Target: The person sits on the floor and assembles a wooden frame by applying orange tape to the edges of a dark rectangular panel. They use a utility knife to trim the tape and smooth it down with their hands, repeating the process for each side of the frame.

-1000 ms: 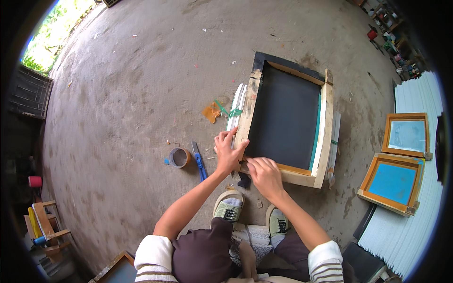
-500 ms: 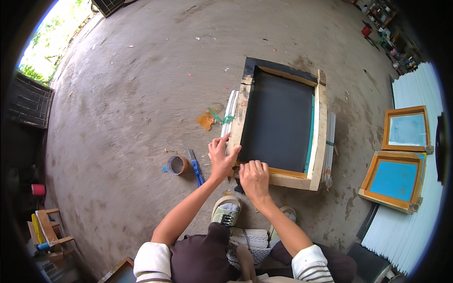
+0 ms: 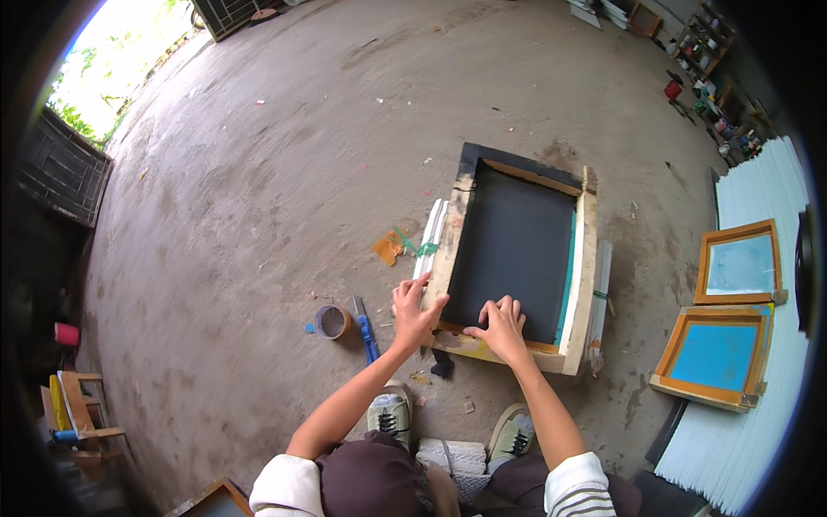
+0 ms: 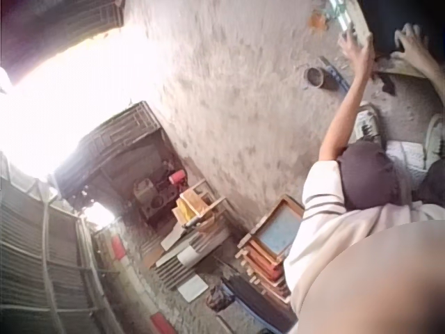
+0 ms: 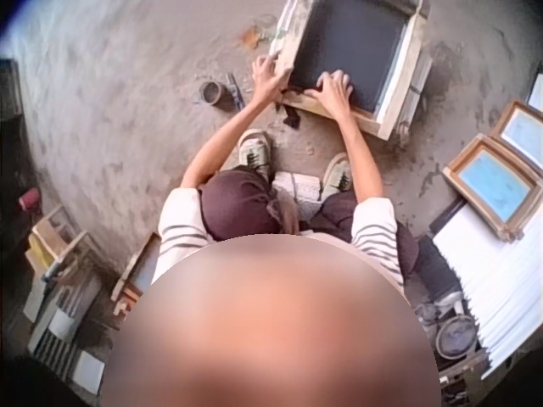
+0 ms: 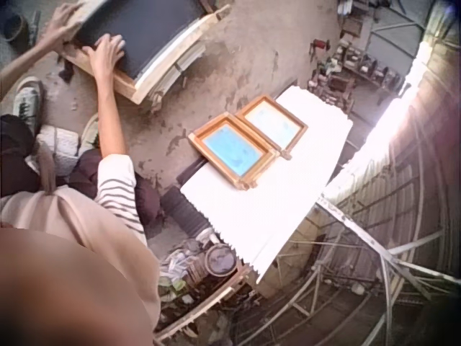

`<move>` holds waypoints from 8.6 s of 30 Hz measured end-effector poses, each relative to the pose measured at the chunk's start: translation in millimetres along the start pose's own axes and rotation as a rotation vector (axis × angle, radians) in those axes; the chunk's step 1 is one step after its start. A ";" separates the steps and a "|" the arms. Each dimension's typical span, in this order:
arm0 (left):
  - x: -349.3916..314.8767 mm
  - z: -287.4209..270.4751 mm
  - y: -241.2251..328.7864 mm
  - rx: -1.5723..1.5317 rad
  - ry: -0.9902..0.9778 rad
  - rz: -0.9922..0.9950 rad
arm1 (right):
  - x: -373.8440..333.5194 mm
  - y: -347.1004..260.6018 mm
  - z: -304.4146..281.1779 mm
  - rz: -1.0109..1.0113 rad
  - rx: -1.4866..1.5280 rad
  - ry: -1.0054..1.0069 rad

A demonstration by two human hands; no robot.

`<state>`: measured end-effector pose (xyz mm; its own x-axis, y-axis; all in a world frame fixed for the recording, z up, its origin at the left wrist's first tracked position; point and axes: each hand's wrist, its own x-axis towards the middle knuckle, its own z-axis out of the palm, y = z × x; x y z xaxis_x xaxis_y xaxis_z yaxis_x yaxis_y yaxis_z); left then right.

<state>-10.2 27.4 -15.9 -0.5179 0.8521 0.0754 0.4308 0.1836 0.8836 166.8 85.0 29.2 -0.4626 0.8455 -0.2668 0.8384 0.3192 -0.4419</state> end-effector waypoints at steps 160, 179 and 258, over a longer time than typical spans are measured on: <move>11.6 5.4 27.8 0.259 0.055 -0.367 | -12.9 33.4 -43.8 -0.305 0.423 -0.388; 10.2 9.5 30.2 0.588 -0.026 0.052 | -55.4 71.3 -64.1 -0.287 0.178 -0.195; 36.1 11.9 29.9 0.123 -0.072 -0.239 | 10.4 100.3 -92.6 -0.447 -0.356 -0.270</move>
<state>-7.2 69.4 7.8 -0.5634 0.8094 -0.1656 0.3916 0.4381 0.8092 272.8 165.5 61.4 -0.8077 0.4748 -0.3497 0.5707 0.7786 -0.2611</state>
